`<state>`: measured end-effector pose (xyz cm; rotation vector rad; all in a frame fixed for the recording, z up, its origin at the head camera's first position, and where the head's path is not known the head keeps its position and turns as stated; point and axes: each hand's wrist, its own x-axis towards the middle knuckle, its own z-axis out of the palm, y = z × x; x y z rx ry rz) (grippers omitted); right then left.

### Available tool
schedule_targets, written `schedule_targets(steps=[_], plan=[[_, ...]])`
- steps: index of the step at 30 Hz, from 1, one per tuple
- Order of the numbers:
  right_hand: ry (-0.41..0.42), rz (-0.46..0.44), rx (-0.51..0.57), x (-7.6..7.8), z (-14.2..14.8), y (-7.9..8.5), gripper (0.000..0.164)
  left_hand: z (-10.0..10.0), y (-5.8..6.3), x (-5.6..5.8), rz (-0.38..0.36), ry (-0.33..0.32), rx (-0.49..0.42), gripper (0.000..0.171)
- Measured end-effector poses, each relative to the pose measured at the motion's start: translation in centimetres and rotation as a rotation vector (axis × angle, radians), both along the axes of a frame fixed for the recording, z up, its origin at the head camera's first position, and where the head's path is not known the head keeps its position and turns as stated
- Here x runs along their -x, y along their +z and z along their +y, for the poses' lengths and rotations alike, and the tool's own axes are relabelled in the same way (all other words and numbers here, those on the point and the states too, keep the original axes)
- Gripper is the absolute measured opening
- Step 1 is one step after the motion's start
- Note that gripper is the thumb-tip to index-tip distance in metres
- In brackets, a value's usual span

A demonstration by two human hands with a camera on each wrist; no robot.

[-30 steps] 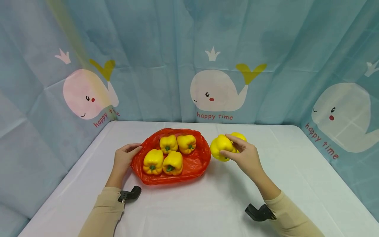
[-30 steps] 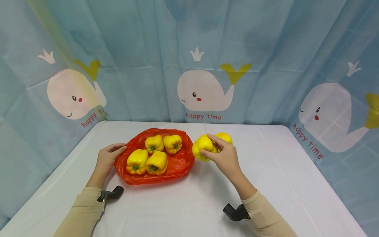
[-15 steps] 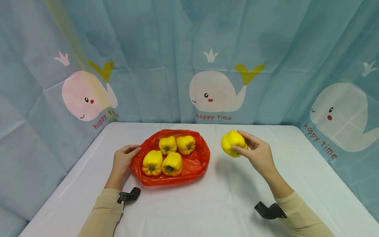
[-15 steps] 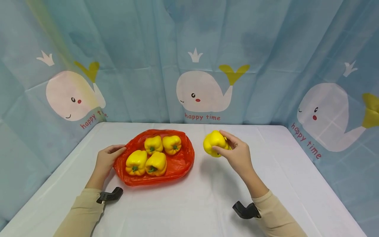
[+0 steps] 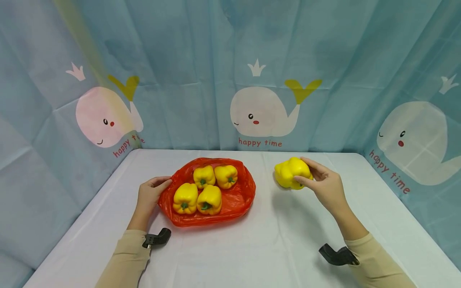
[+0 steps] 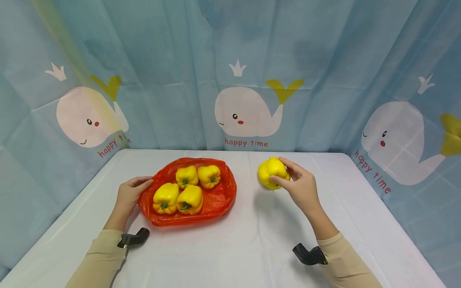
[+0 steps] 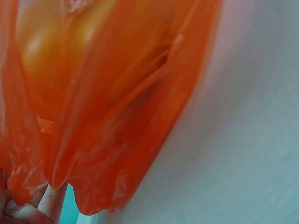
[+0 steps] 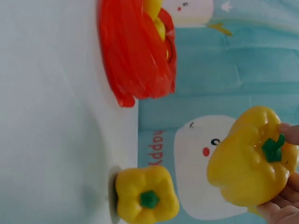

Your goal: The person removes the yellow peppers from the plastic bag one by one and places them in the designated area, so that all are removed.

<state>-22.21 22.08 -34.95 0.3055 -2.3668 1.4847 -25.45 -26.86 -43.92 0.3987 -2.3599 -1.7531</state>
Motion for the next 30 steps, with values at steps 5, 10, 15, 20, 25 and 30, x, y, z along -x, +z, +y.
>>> schedule_targets(steps=[5, 10, 15, 20, 25, 30], plan=[[-0.009, -0.013, 0.030, 0.2, 0.7, 0.0, 0.057, -0.1, 0.1, 0.0, 0.004, -0.002, 0.000, 0.053], [-0.026, -0.040, 0.059, 0.4, 1.6, 0.0, 0.059, -0.1, 0.1, 0.0, -0.005, -0.006, 0.002, 0.053], [-0.054, -0.073, 0.071, 0.7, 2.6, -0.1, 0.061, -0.1, -0.1, 0.1, -0.011, -0.010, 0.006, 0.054], [-0.084, -0.112, 0.089, 1.2, 3.6, -0.5, 0.063, -0.1, -0.2, 0.2, -0.007, -0.008, 0.009, 0.054], [-0.150, -0.168, 0.082, 2.3, 4.8, -1.3, 0.067, -0.2, -0.2, 0.1, -0.016, -0.006, 0.004, 0.054], [-0.207, -0.229, 0.087, 3.4, 6.0, -2.1, 0.070, -0.2, -0.2, 0.1, -0.024, -0.007, 0.003, 0.054]])
